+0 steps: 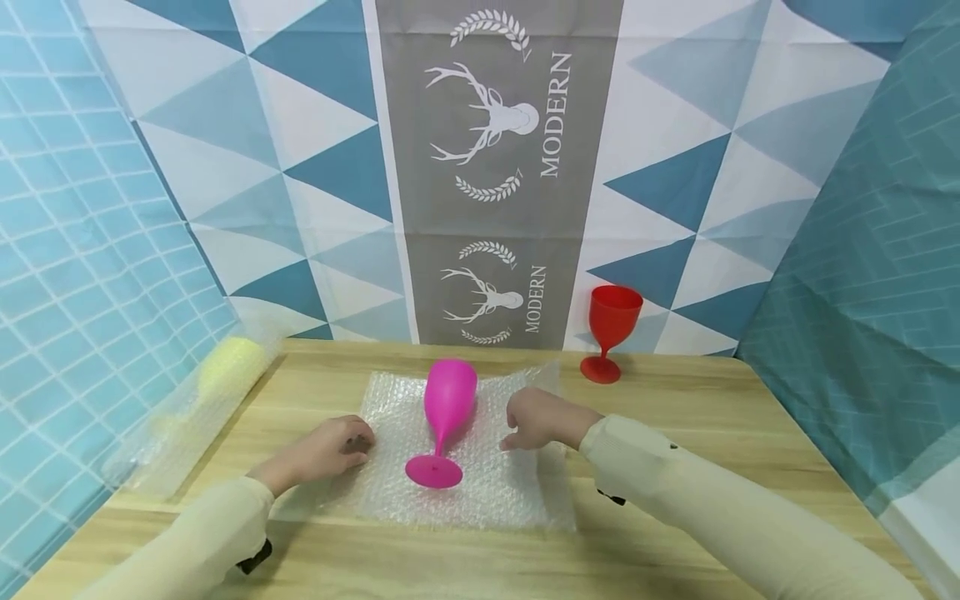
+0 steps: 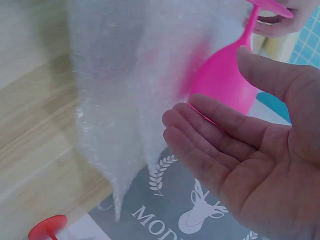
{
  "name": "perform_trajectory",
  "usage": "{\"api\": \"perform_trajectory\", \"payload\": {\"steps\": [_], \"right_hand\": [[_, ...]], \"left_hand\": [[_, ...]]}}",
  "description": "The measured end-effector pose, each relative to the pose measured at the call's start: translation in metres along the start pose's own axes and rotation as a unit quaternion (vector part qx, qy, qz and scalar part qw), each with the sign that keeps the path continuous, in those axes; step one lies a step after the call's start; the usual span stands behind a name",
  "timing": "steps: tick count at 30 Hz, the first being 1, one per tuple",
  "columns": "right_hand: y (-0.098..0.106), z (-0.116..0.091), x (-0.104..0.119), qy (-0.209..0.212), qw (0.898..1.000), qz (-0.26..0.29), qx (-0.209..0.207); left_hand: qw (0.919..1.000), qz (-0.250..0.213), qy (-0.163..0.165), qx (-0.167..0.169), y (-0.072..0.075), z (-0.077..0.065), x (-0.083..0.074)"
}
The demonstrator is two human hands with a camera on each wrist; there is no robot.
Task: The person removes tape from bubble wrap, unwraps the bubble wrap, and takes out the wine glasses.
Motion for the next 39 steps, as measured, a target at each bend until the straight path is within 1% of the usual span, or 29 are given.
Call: {"api": "perform_trajectory", "payload": {"steps": [3,7,9,12,15,18,20,22,24,26,28,29,32,33,34,36,37,39], "right_hand": [[0.003,0.009,-0.002,-0.013,1.000,0.011,-0.015],[0.010,0.023,-0.008,-0.039,0.998,0.023,-0.035],[0.013,0.029,-0.013,-0.067,0.997,0.038,-0.032],[0.016,0.036,-0.023,-0.107,0.992,0.065,-0.023],[0.015,0.040,-0.029,-0.138,0.985,0.103,-0.009],[0.013,0.044,-0.032,-0.158,0.978,0.133,0.001],[0.011,0.045,-0.034,-0.174,0.974,0.144,0.003],[0.009,0.046,-0.037,-0.188,0.970,0.157,0.005],[0.008,0.046,-0.041,-0.203,0.964,0.171,0.001],[0.006,0.047,-0.044,-0.217,0.958,0.187,-0.006],[0.003,0.047,-0.047,-0.231,0.951,0.207,-0.013],[0.002,0.047,-0.049,-0.239,0.947,0.214,-0.017],[-0.004,0.049,-0.056,-0.264,0.930,0.254,-0.023],[-0.007,0.049,-0.059,-0.270,0.925,0.266,-0.025],[-0.009,0.050,-0.062,-0.279,0.917,0.284,-0.032],[-0.014,0.053,-0.067,-0.292,0.900,0.320,-0.044],[-0.017,0.054,-0.069,-0.297,0.893,0.334,-0.047],[-0.022,0.056,-0.073,-0.309,0.874,0.369,-0.062]], "left_hand": [[0.9996,0.001,0.007,-0.028,0.006,-0.003,0.001],[0.9972,-0.006,0.034,-0.066,0.017,-0.005,0.005],[0.9953,-0.012,0.047,-0.084,0.023,-0.005,0.007],[0.9924,-0.030,0.071,-0.096,0.026,-0.004,0.012],[0.9892,-0.058,0.097,-0.094,0.028,-0.004,0.018],[0.9854,-0.094,0.118,-0.079,0.027,-0.005,0.025],[0.9805,-0.127,0.134,-0.067,0.026,-0.005,0.030],[0.9734,-0.162,0.152,-0.054,0.024,-0.005,0.036],[0.9639,-0.196,0.176,-0.038,0.022,-0.004,0.042],[0.9510,-0.228,0.208,-0.018,0.017,-0.006,0.050],[0.9351,-0.265,0.235,0.006,0.012,-0.007,0.057],[0.9253,-0.285,0.249,0.016,0.010,-0.008,0.059],[0.8989,-0.341,0.272,0.046,0.003,-0.009,0.064],[0.8922,-0.355,0.274,0.055,0.002,-0.010,0.065],[0.8869,-0.364,0.277,0.062,0.001,-0.010,0.066],[0.8807,-0.379,0.275,0.073,0.000,-0.010,0.066],[0.8781,-0.383,0.275,0.079,0.000,-0.010,0.067],[0.8755,-0.389,0.272,0.091,-0.001,-0.010,0.067]]}}
Point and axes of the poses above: each hand's wrist, its own z-axis towards the middle knuckle, its own y-axis out of the back of the hand, x = y × z, the point moved 9 cm from there along z, towards the middle knuckle, and after that the axes turned 12 degrees about y, right-handed, at the moved point
